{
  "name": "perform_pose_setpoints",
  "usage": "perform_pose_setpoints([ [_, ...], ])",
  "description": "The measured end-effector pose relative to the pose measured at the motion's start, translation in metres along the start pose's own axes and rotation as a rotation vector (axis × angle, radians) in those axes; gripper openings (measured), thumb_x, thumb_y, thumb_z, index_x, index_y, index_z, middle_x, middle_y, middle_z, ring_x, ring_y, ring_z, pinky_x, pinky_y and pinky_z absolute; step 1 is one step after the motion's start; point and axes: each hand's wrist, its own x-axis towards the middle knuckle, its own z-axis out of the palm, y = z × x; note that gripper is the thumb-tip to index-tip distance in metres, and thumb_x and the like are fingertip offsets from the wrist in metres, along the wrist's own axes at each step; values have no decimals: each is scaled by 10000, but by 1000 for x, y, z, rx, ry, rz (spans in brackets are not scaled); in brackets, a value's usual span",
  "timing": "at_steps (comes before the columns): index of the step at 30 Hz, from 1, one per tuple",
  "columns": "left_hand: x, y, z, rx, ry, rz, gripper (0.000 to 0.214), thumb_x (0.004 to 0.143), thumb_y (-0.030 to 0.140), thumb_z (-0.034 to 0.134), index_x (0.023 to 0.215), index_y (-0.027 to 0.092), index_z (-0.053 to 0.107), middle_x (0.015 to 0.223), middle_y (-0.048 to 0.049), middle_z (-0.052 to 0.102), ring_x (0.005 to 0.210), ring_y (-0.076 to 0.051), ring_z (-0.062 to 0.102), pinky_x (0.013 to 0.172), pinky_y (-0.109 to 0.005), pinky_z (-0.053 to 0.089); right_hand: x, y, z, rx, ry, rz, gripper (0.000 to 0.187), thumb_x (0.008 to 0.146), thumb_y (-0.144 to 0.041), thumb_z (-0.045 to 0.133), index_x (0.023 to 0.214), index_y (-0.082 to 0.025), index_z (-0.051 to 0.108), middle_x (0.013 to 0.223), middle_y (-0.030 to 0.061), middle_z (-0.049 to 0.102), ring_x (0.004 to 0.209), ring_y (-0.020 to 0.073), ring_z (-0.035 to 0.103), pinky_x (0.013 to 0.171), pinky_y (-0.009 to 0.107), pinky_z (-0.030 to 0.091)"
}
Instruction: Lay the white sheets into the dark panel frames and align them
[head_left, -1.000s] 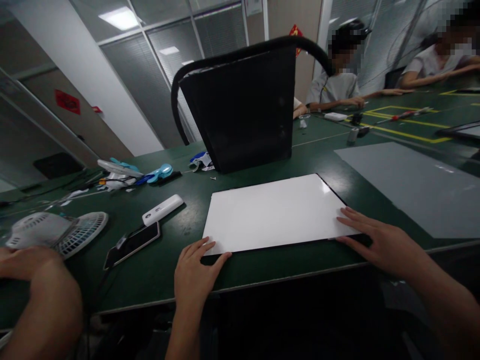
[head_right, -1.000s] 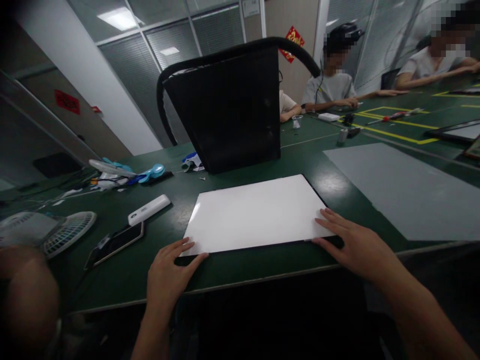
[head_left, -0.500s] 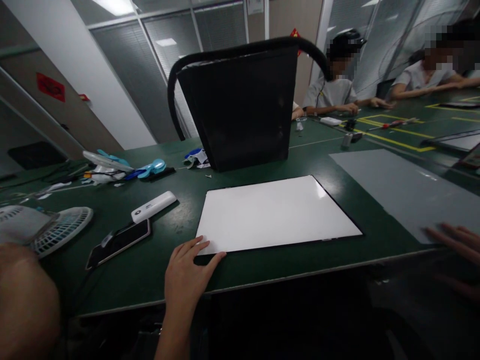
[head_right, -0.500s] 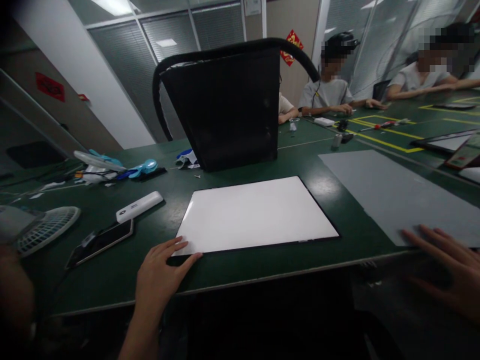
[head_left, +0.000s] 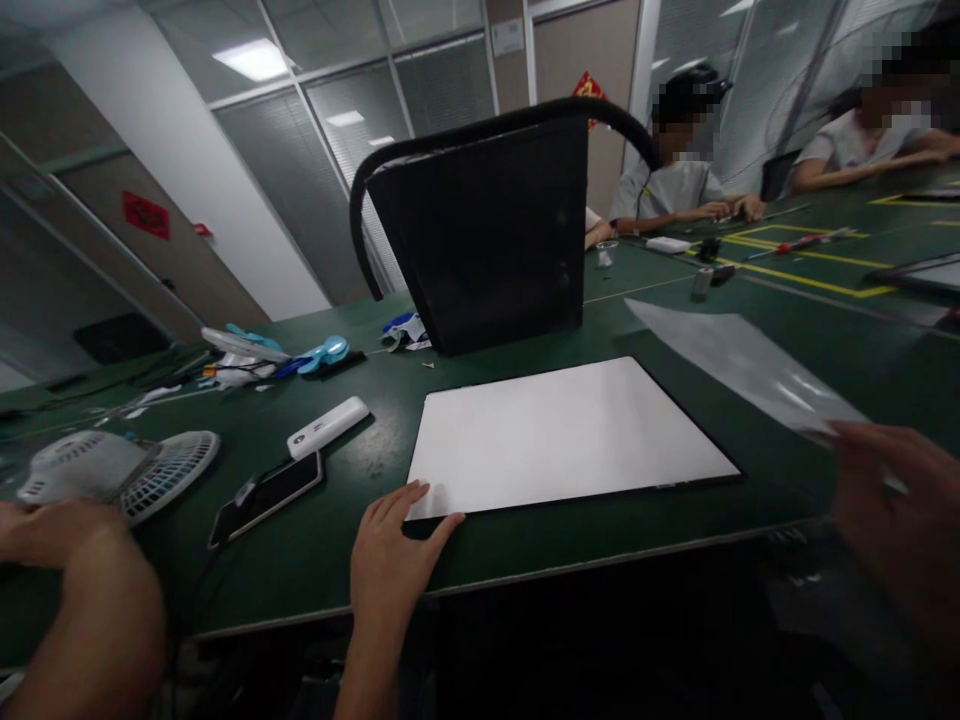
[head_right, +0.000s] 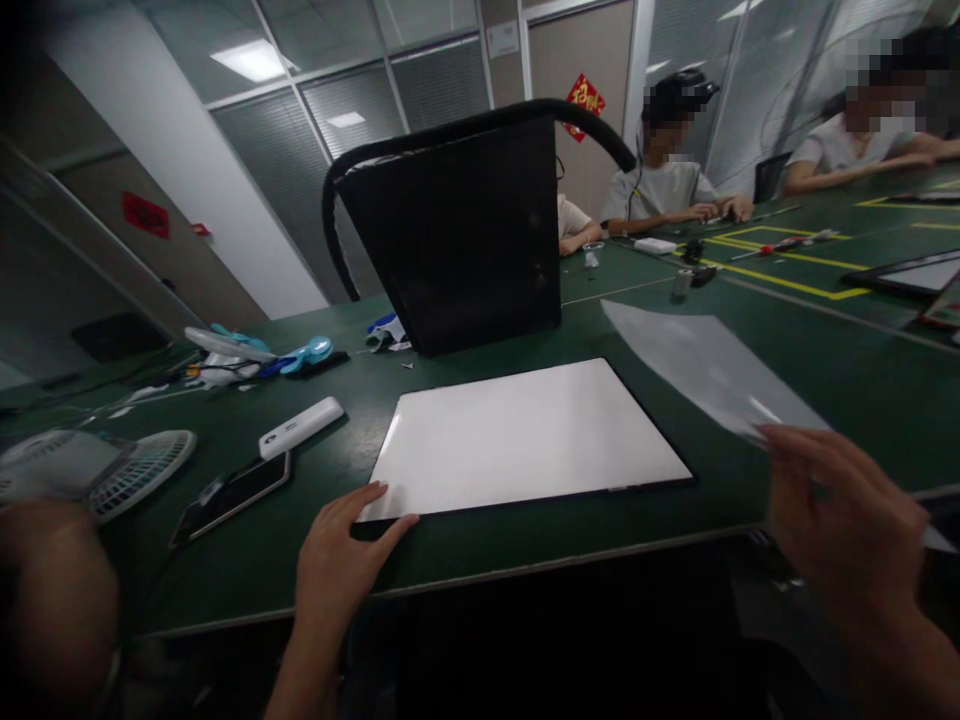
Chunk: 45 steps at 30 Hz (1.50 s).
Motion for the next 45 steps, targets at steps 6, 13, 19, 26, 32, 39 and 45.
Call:
perform_pose_setpoints([
  [6, 0, 3, -2, 18, 19, -74, 855, 805, 608, 828, 1521, 237, 544, 1534, -144, 580, 1407, -390, 555, 1198, -588, 476, 18, -52, 25, 418, -296, -365, 275, 1016, -221, 543, 1198, -343, 708, 1241, -30, 726, 1217, 212, 664, 1149, 441, 489],
  [13, -1, 9, -2, 28, 88, -130, 1325, 721, 569, 918, 1721, 208, 126, 1720, -210, 305, 1583, -433, 323, 1272, -629, 378, 4, -32, 52, 316, -499, -174, 373, 837, -269, 491, 1112, -286, 742, 1308, -9, 709, 1151, 248, 709, 1025, 465, 597],
  [19, 0, 1, -1, -1, -58, -129, 946, 779, 551, 884, 1569, 189, 509, 1538, -175, 588, 1405, -402, 572, 1209, -582, 470, 6, -24, 56, 223, -538, 18, 413, 756, -351, 480, 1079, -290, 730, 1326, -11, 702, 1096, 289, 726, 940, 467, 615],
  [26, 0, -1, 0, -22, -26, -26, 527, 827, 585, 838, 1189, 207, 777, 1311, -122, 745, 1246, -354, 674, 1154, -549, 517, 8, -25, 54, 150, -557, 125, 469, 821, -451, 501, 1186, -265, 728, 1251, 32, 729, 866, 291, 733, 818, 472, 607],
  [32, -1, 1, -2, -29, 27, 14, 494, 866, 643, 786, 1133, 228, 786, 1216, -108, 771, 1170, -345, 690, 1092, -518, 546, 8, -30, 53, 176, -514, 108, 495, 840, -423, 519, 1270, -254, 694, 1329, 68, 689, 1050, 336, 711, 937, 519, 593],
  [39, -3, 3, -1, -3, 50, -7, 503, 852, 669, 799, 1096, 230, 790, 1173, -102, 780, 1137, -345, 685, 1055, -508, 553, 4, -25, 51, 358, -413, 60, 535, 924, -387, 487, 1440, -249, 506, 1582, 80, 481, 1319, 262, 606, 1083, 410, 582],
  [45, -1, 2, 0, -51, 45, -18, 475, 838, 653, 816, 1064, 235, 805, 1179, -102, 788, 1140, -345, 700, 1062, -518, 560, 5, -32, 49, 214, -541, -44, 425, 973, -399, 475, 1347, -300, 651, 1341, 25, 685, 1084, 286, 715, 924, 476, 632],
])
